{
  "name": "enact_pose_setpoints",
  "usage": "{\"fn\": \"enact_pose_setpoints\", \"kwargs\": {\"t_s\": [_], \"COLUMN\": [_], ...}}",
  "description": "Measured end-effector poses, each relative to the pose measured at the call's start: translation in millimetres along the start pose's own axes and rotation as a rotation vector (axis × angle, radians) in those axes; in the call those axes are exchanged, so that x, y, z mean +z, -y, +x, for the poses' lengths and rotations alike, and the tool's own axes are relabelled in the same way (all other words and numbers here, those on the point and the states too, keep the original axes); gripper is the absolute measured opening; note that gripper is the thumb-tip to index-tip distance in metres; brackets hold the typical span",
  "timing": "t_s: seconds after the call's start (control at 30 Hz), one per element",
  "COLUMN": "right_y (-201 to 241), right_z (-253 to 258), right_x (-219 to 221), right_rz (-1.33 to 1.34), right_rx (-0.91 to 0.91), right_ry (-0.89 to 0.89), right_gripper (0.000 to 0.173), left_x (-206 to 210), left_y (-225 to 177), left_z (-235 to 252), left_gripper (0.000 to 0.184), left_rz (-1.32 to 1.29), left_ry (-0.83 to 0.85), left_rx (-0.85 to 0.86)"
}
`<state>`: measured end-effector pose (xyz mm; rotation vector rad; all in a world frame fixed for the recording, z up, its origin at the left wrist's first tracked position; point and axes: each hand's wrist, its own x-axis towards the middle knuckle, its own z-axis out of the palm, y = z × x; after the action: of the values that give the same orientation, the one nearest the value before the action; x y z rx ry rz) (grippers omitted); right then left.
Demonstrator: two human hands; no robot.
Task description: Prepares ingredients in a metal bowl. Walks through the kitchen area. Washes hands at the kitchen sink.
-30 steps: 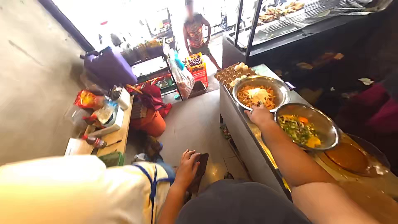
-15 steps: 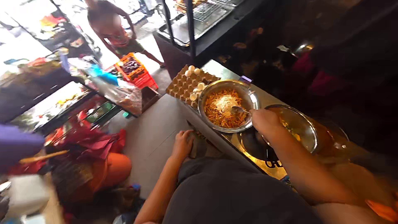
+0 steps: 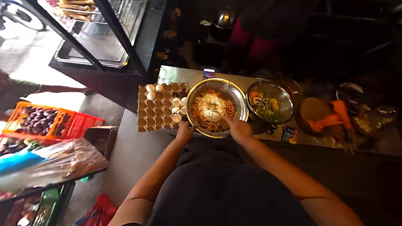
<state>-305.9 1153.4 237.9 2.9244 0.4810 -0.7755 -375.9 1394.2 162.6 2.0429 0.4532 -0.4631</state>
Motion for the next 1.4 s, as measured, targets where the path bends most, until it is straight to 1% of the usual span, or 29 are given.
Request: {"fn": "enact_pose_setpoints", "kwargs": {"t_s": [0.07, 0.13, 0.2, 0.27, 0.33, 0.43, 0.5, 0.57, 0.63, 0.7, 0.83, 0.93, 1.03, 1.1, 1.13, 1.2, 1.23, 1.33, 1.4], "right_y": [-14.2, -27.5, -29.8, -24.8, -19.7, -16.0, -19.4, -24.3, -27.2, -30.5, -49.2, -57.3, -50.7, -38.6, -31.3, -19.7, -18.9, -29.6, -39.2], "right_z": [-14.8, -18.0, -5.6, 20.2, 55.5, 105.1, 125.3, 137.6, 140.4, 139.9, 130.7, 108.7, 87.2, 82.6, 83.4, 86.0, 89.1, 87.8, 78.8], "right_x": [-5.8, -19.6, -39.6, -55.9, -60.3, -63.3, -69.7, -78.1, -82.3, -75.8, -62.9, -89.7, -126.9, -138.5, -136.4, -118.0, -104.0, -62.0, -54.0], "right_rz": [-0.039, -0.052, -0.068, -0.087, -0.095, -0.147, -0.227, -0.306, -0.342, -0.329, -0.267, -0.347, -0.456, -0.524, -0.558, -0.580, -0.579, -0.528, -0.425], "right_rx": [0.024, 0.064, 0.111, 0.121, 0.124, 0.094, 0.021, -0.093, -0.216, -0.308, -0.374, -0.397, -0.423, -0.357, -0.277, -0.102, -0.048, 0.009, 0.031], "right_ry": [-0.026, -0.100, -0.162, -0.191, -0.155, -0.100, -0.059, 0.012, 0.061, 0.084, 0.091, 0.073, -0.014, -0.036, -0.009, 0.088, 0.117, 0.151, 0.186], "right_gripper": [0.059, 0.053, 0.052, 0.049, 0.044, 0.033, 0.035, 0.038, 0.037, 0.036, 0.037, 0.035, 0.031, 0.029, 0.027, 0.019, 0.018, 0.019, 0.026], "left_x": [-0.6, -3.7, -4.6, -2.9, 0.4, -4.6, -6.0, -3.7, -1.8, -0.6, 2.0, 3.0, 4.1, 2.9, 3.2, 4.5, 5.1, 5.2, 3.6], "left_y": [-0.7, -3.1, -1.9, -0.3, 2.2, 2.4, -0.7, -3.4, -3.9, -4.3, -2.9, -4.3, -3.6, -4.1, -4.0, -4.0, -4.4, -6.4, -9.0], "left_z": [-0.2, -2.2, -3.3, -2.8, -1.1, 2.0, -0.2, -5.2, -8.0, -8.1, -7.8, -9.1, -8.0, -9.2, -10.0, -10.6, -10.4, -11.5, -12.3], "left_gripper": [0.041, 0.041, 0.041, 0.041, 0.041, 0.046, 0.046, 0.045, 0.043, 0.041, 0.038, 0.039, 0.039, 0.039, 0.039, 0.038, 0.038, 0.039, 0.040], "left_rz": [-0.008, -0.005, -0.008, -0.037, -0.084, -0.108, -0.140, -0.209, -0.280, -0.321, -0.325, -0.339, -0.349, -0.350, -0.349, -0.357, -0.361, -0.368, -0.349], "left_ry": [0.035, 0.061, 0.068, 0.063, 0.055, 0.080, 0.091, 0.090, 0.073, 0.065, 0.046, 0.037, 0.036, 0.046, 0.051, 0.049, 0.043, 0.042, 0.054], "left_rx": [0.003, 0.008, 0.006, -0.002, -0.012, -0.005, -0.034, -0.075, -0.076, -0.074, -0.080, -0.106, -0.108, -0.110, -0.110, -0.105, -0.106, -0.115, -0.126]}}
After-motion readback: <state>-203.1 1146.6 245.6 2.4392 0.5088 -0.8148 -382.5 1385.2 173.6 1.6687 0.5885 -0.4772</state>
